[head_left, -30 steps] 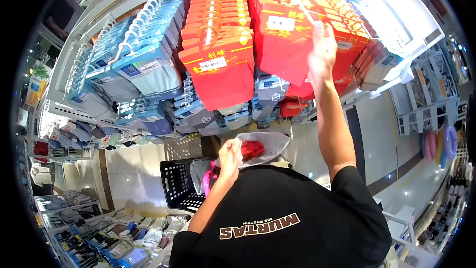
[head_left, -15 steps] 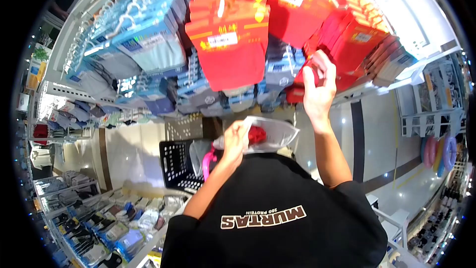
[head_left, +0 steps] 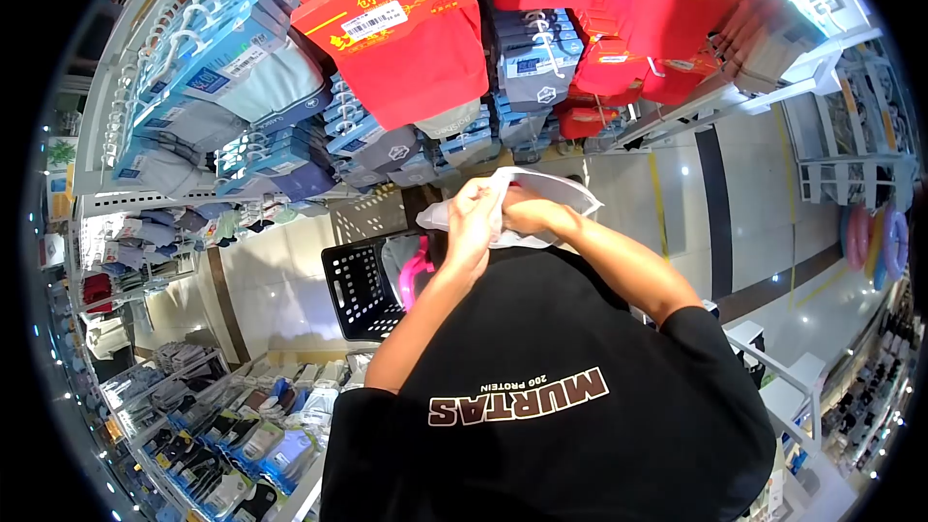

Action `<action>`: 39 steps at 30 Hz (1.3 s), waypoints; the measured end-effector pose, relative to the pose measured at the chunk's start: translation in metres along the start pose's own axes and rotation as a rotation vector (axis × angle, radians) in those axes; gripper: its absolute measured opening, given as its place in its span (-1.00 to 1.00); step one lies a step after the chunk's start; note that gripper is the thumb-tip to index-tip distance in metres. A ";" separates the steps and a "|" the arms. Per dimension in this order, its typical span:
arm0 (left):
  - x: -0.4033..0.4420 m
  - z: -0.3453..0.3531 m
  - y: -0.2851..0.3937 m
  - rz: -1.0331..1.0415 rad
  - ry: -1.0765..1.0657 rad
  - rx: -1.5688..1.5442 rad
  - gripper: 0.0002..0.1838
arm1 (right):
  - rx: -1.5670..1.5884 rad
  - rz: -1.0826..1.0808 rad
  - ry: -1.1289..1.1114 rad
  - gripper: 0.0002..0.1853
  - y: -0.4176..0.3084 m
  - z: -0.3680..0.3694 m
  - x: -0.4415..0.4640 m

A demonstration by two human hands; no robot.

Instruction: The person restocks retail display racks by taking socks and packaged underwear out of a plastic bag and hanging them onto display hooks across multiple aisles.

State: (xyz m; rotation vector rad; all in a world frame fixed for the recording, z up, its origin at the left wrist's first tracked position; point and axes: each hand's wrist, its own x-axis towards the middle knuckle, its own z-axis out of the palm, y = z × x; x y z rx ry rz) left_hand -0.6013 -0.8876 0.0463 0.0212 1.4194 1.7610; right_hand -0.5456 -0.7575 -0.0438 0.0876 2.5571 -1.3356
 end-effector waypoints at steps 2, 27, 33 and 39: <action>-0.005 0.011 -0.008 0.025 -0.029 -0.060 -0.87 | 0.156 -0.027 0.102 -0.79 0.001 0.016 0.005; 0.006 -0.033 0.000 -0.018 0.115 -0.079 -0.88 | 0.614 0.105 0.393 -0.84 -0.065 -0.167 -0.112; 0.006 -0.021 -0.003 0.061 0.114 0.026 -0.85 | 0.830 -0.294 1.211 -0.65 -0.106 -0.217 -0.077; 0.002 -0.031 -0.003 0.000 0.071 -0.122 -0.85 | 0.641 -0.618 1.229 -0.61 -0.140 -0.264 -0.030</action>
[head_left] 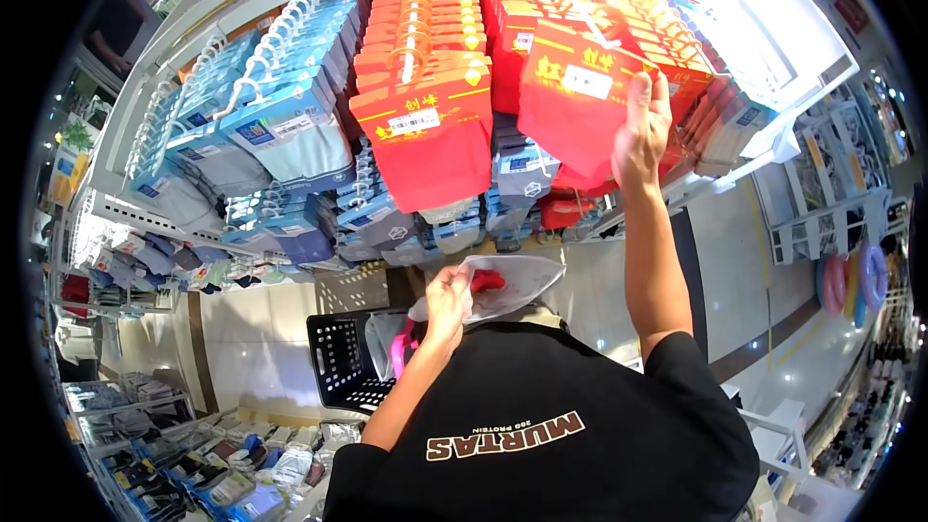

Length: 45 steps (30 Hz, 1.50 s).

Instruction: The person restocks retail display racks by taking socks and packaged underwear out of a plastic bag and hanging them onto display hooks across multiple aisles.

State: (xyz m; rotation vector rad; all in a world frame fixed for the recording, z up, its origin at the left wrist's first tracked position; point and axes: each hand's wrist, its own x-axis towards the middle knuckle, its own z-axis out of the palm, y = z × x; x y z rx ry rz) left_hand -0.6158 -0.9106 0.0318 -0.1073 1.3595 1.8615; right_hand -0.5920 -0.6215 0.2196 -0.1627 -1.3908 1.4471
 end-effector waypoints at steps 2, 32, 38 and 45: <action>-0.001 -0.003 -0.002 0.016 -0.001 -0.033 -0.85 | -0.100 -0.045 -0.005 -0.71 0.009 0.012 0.010; -0.014 0.040 -0.003 -0.067 -0.205 0.064 -0.87 | -0.754 0.612 -1.386 -0.78 0.159 -0.011 -0.287; -0.015 0.033 0.002 -0.109 -0.169 0.023 -0.86 | -0.843 0.674 -1.373 -0.74 0.168 -0.019 -0.292; 0.008 0.017 -0.010 -0.041 -0.069 0.091 -0.85 | -1.024 0.683 -1.475 -0.69 0.152 -0.035 -0.261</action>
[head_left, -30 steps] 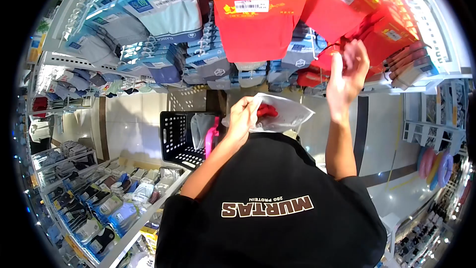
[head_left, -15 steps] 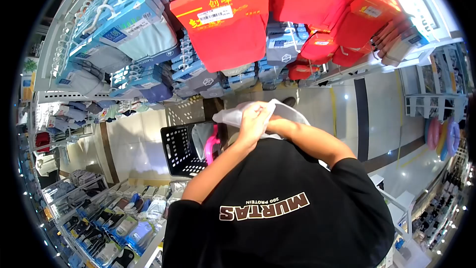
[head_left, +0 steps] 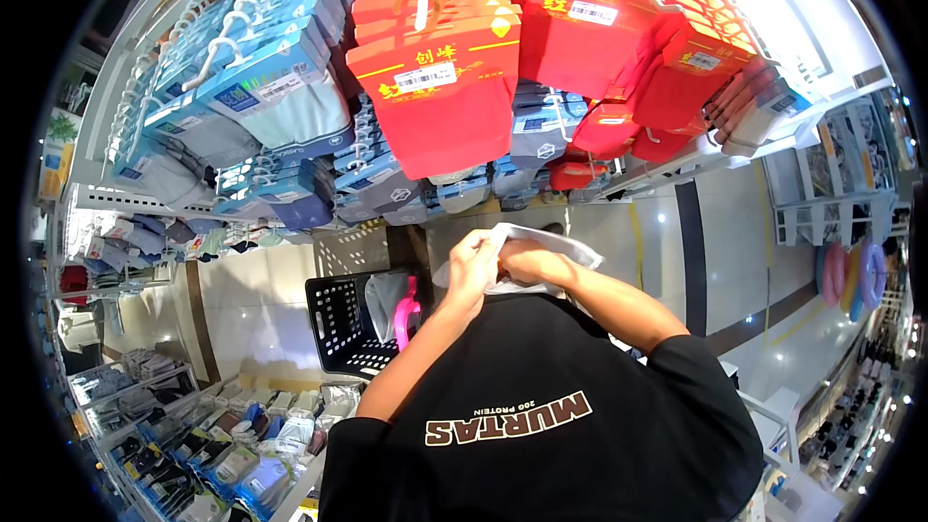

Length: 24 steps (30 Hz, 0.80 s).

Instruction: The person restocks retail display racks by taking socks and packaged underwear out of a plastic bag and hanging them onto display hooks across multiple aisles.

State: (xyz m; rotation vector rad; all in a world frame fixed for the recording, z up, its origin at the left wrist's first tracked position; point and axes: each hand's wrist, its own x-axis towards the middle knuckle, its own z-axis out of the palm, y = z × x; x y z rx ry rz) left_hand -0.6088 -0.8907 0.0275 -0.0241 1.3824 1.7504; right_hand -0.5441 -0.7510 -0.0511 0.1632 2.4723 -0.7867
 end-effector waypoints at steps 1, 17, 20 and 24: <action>-0.002 0.001 0.006 0.043 0.006 -0.002 -0.85 | 0.058 -0.057 0.042 -0.71 0.003 -0.014 -0.016; 0.002 -0.021 0.026 -0.013 0.047 -0.091 -0.84 | 1.328 -0.368 1.171 -0.75 -0.003 -0.188 -0.131; 0.002 -0.028 0.014 0.015 0.058 -0.136 -0.85 | 1.131 -0.341 1.370 -0.69 -0.007 -0.218 -0.132; 0.000 -0.032 0.003 0.086 0.131 -0.116 -0.85 | 1.112 -0.629 1.366 -0.54 -0.032 -0.261 -0.131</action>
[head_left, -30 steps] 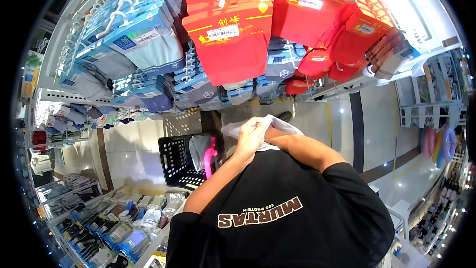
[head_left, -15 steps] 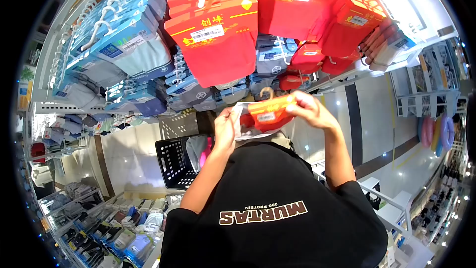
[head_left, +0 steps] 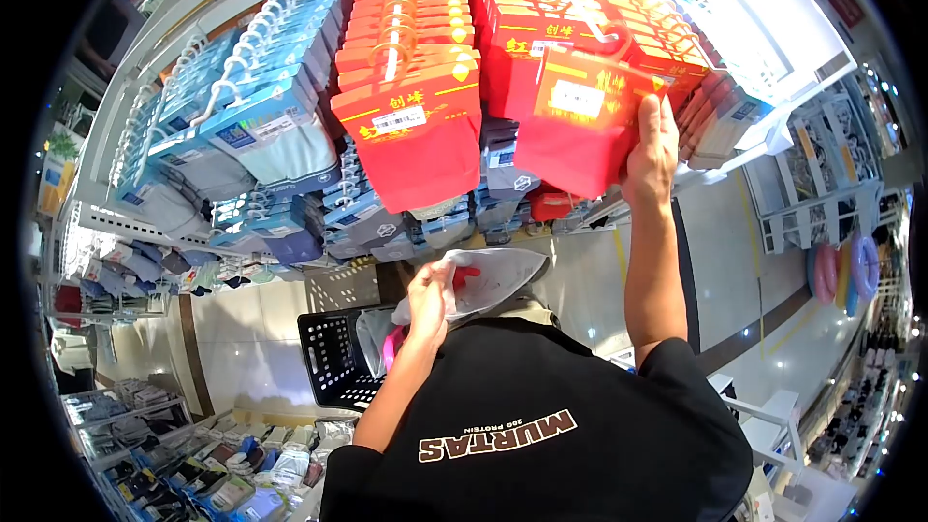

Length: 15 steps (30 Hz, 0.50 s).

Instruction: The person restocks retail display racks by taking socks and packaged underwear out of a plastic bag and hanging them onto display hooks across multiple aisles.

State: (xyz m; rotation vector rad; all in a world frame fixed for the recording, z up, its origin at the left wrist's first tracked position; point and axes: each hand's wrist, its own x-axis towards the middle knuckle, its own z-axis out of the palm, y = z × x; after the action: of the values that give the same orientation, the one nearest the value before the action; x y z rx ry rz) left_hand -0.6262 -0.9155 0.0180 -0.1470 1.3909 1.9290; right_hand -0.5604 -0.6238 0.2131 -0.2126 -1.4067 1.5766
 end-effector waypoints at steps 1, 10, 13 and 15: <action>-0.003 0.000 0.002 -0.025 -0.013 -0.017 -0.86 | -0.008 -0.001 -0.019 -0.56 0.000 0.002 0.008; -0.018 0.003 0.003 -0.047 -0.100 -0.051 -0.87 | -0.198 0.121 -0.038 -0.65 0.030 0.021 0.032; -0.019 0.006 0.005 -0.065 -0.102 -0.043 -0.86 | -0.338 0.030 -0.045 -0.62 0.039 0.018 0.014; -0.020 0.007 0.003 -0.070 -0.098 -0.038 -0.87 | -0.611 -0.105 0.066 -0.58 0.044 0.013 -0.013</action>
State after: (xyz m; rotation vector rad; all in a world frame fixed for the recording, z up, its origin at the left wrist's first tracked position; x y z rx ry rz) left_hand -0.6116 -0.9201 0.0325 -0.1164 1.2694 1.8807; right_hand -0.5855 -0.6356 0.1742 -0.5367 -1.7838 1.0088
